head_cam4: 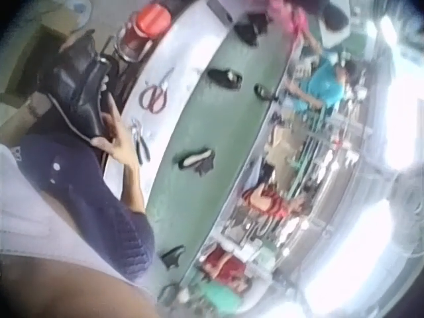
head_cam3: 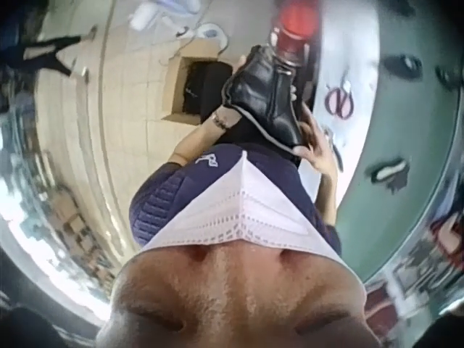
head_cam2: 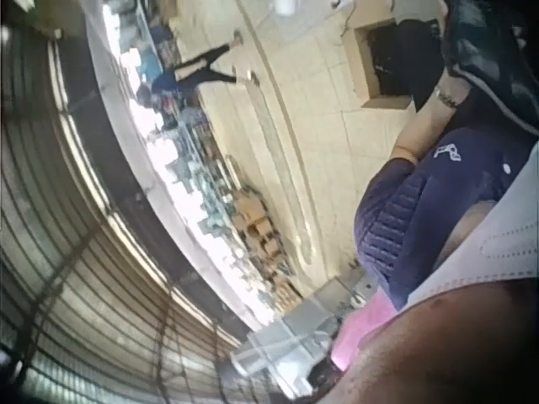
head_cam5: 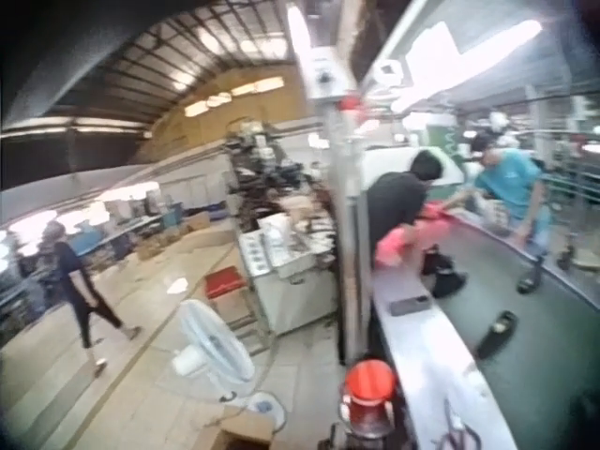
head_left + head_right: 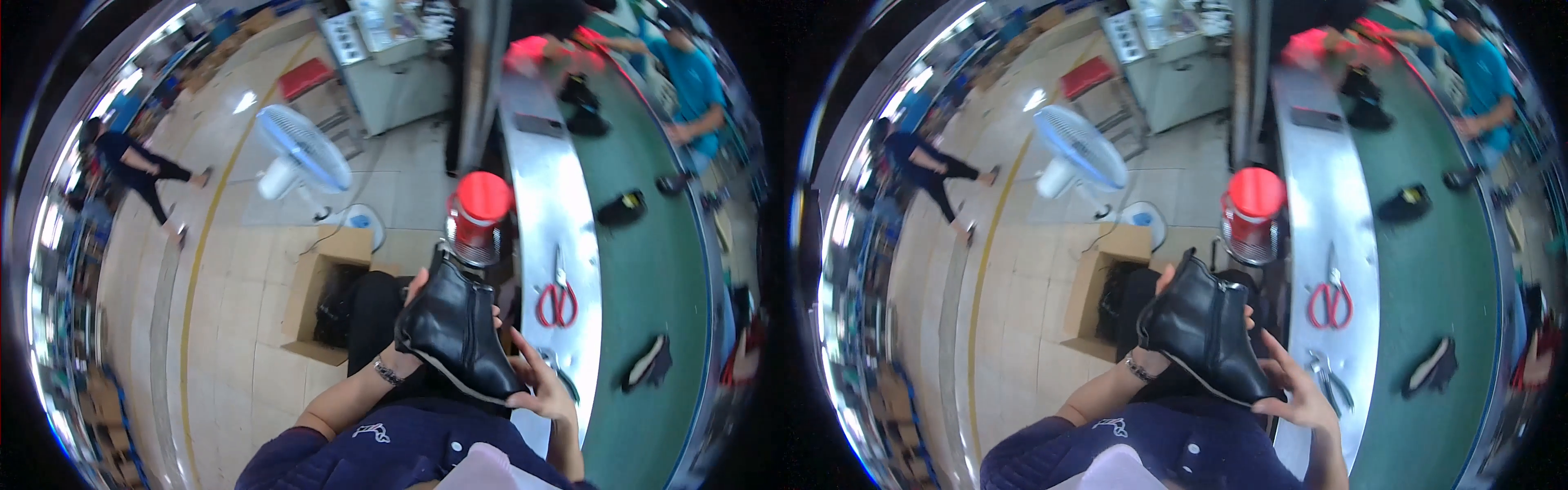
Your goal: Manually assemble and finish a shoe upper by trimming excess material and smoothing edges.
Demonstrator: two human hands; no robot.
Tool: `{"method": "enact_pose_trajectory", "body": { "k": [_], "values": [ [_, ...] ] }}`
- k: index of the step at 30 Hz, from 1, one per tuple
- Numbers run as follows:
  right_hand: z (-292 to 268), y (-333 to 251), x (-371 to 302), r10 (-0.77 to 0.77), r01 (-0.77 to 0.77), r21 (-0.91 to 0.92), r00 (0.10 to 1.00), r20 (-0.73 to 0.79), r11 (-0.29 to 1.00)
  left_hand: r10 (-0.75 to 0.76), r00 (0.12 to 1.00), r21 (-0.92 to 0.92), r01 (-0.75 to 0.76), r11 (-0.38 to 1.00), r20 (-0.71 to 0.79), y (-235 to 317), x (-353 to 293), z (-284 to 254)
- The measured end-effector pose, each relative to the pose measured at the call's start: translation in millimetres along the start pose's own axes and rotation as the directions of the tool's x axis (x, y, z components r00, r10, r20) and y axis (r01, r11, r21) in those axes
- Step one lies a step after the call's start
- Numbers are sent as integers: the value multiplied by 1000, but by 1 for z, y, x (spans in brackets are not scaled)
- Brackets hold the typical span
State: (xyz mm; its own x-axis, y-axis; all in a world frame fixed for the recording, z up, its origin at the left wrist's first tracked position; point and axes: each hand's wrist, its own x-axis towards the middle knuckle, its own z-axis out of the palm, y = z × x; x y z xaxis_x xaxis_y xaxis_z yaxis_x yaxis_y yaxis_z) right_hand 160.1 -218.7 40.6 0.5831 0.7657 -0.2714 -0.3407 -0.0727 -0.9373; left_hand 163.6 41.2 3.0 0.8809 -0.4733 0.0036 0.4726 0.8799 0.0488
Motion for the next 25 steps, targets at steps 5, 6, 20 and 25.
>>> {"method": "enact_pose_trajectory", "body": {
  "k": [5,6,20,25],
  "values": [
    [-5,6,-1,-120,43,-337,970,-210,940,-131,974,43,142,989,-184,-5,29,-1],
    [-1,-2,-5,-53,25,-91,946,-319,996,-85,950,54,106,993,-301,-9,34,-5],
    [-208,46,-46,-406,-583,-317,-24,-914,748,5,895,457,223,861,-446,6,-4,-23],
    [-267,2,44,-481,-590,-524,246,-841,614,1,908,529,244,813,-419,9,-24,-26]
  ]
}}
